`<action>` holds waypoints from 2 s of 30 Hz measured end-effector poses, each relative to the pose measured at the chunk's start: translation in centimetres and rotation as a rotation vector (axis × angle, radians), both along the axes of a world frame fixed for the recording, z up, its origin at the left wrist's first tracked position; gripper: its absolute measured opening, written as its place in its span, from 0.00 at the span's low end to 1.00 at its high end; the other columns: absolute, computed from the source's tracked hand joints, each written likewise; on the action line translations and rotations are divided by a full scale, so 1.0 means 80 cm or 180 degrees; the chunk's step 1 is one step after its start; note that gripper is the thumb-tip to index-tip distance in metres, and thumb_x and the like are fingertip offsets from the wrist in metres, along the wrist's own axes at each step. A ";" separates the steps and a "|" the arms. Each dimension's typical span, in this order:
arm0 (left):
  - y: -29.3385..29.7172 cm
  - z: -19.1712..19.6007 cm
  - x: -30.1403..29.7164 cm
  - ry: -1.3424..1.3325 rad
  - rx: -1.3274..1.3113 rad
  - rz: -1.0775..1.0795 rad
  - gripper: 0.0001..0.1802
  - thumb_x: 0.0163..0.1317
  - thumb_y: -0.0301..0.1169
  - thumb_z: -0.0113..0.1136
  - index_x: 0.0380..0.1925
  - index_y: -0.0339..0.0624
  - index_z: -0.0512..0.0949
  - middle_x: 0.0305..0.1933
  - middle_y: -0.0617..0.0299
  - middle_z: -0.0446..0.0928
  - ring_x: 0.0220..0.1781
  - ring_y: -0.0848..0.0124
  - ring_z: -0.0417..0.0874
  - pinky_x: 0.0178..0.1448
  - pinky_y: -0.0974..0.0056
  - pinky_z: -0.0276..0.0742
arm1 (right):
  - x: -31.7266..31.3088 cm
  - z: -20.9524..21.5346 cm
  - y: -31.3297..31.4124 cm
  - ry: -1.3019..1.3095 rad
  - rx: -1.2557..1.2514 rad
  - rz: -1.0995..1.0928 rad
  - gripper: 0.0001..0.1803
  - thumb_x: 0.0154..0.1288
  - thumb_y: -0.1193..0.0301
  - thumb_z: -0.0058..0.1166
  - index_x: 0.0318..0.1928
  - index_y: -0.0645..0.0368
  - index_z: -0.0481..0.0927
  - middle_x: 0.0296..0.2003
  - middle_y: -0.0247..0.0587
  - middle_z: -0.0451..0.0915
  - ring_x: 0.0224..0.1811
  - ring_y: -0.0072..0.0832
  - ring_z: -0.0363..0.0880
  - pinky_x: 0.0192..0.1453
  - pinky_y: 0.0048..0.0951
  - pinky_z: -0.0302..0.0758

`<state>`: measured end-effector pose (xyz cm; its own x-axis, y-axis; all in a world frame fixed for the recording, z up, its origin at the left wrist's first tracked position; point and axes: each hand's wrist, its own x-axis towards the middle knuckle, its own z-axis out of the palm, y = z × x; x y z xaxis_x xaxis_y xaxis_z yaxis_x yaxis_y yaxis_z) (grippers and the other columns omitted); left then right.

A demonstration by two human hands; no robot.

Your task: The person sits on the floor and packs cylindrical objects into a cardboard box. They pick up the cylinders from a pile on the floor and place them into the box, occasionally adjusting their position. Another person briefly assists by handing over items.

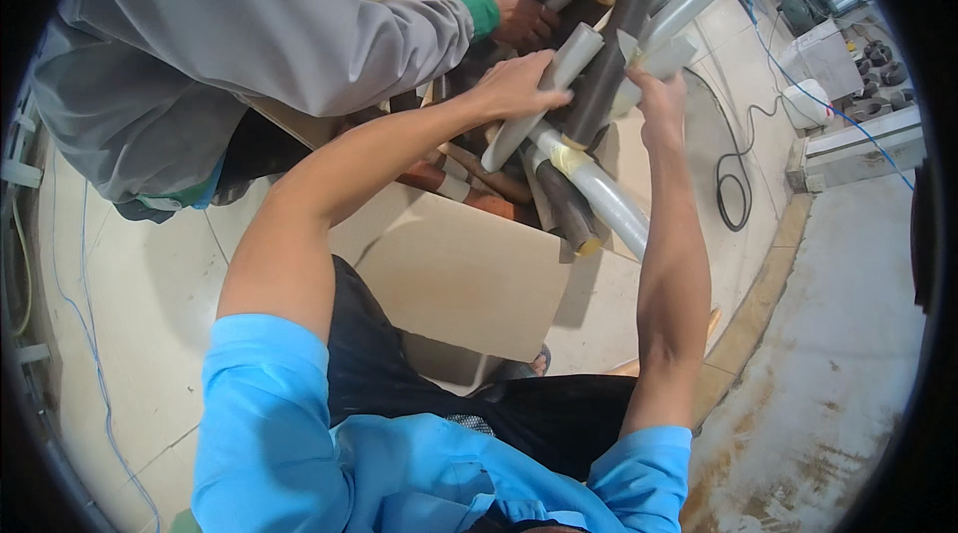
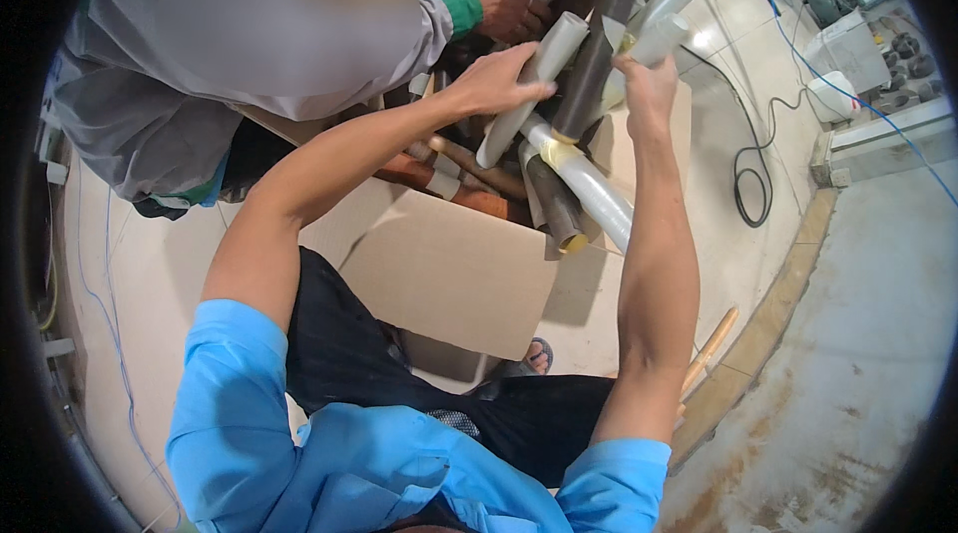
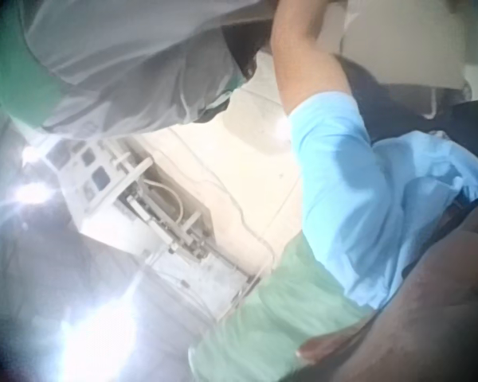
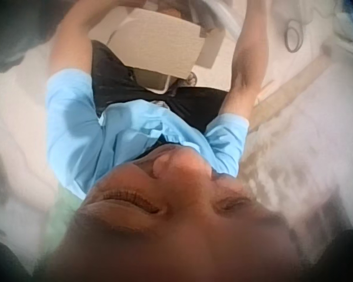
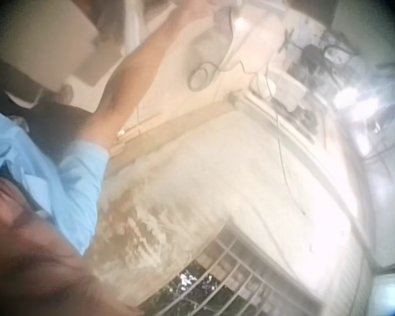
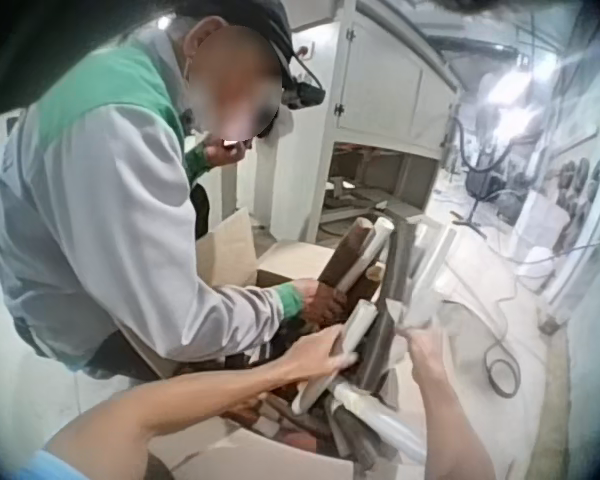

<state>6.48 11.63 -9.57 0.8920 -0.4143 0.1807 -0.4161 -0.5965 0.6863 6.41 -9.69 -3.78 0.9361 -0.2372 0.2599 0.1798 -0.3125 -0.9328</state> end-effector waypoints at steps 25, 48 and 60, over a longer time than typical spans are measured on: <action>-0.099 0.025 -0.067 -0.0411 -0.0027 -0.1969 0.22 0.43 0.38 0.69 0.41 0.48 0.81 0.35 0.52 0.83 0.39 0.50 0.84 0.46 0.53 0.78 | -0.054 0.017 -0.122 0.0904 0.0607 0.2010 0.27 0.61 0.64 0.64 0.57 0.62 0.73 0.56 0.48 0.77 0.55 0.37 0.78 0.62 0.37 0.72; -0.036 -0.007 0.039 0.0257 -0.0780 0.0407 0.35 0.51 0.44 0.72 0.57 0.43 0.74 0.47 0.55 0.82 0.49 0.65 0.81 0.55 0.61 0.74 | -0.014 -0.049 0.003 -0.0592 0.0211 0.0149 0.67 0.43 0.72 0.74 0.72 0.67 0.33 0.65 0.60 0.58 0.67 0.47 0.62 0.72 0.36 0.59; -0.020 -0.038 0.035 -0.0035 0.0360 0.0025 0.49 0.47 0.49 0.71 0.68 0.43 0.61 0.68 0.44 0.64 0.69 0.50 0.66 0.72 0.53 0.60 | 0.015 -0.057 0.008 -0.0197 -0.0719 -0.0529 0.36 0.57 0.53 0.63 0.58 0.69 0.73 0.61 0.60 0.67 0.63 0.49 0.67 0.67 0.42 0.63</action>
<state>9.25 10.07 -12.60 0.8936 -0.4255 0.1429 -0.4181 -0.6732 0.6100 7.65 -9.04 -8.34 0.8698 -0.3157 0.3792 0.1632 -0.5412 -0.8249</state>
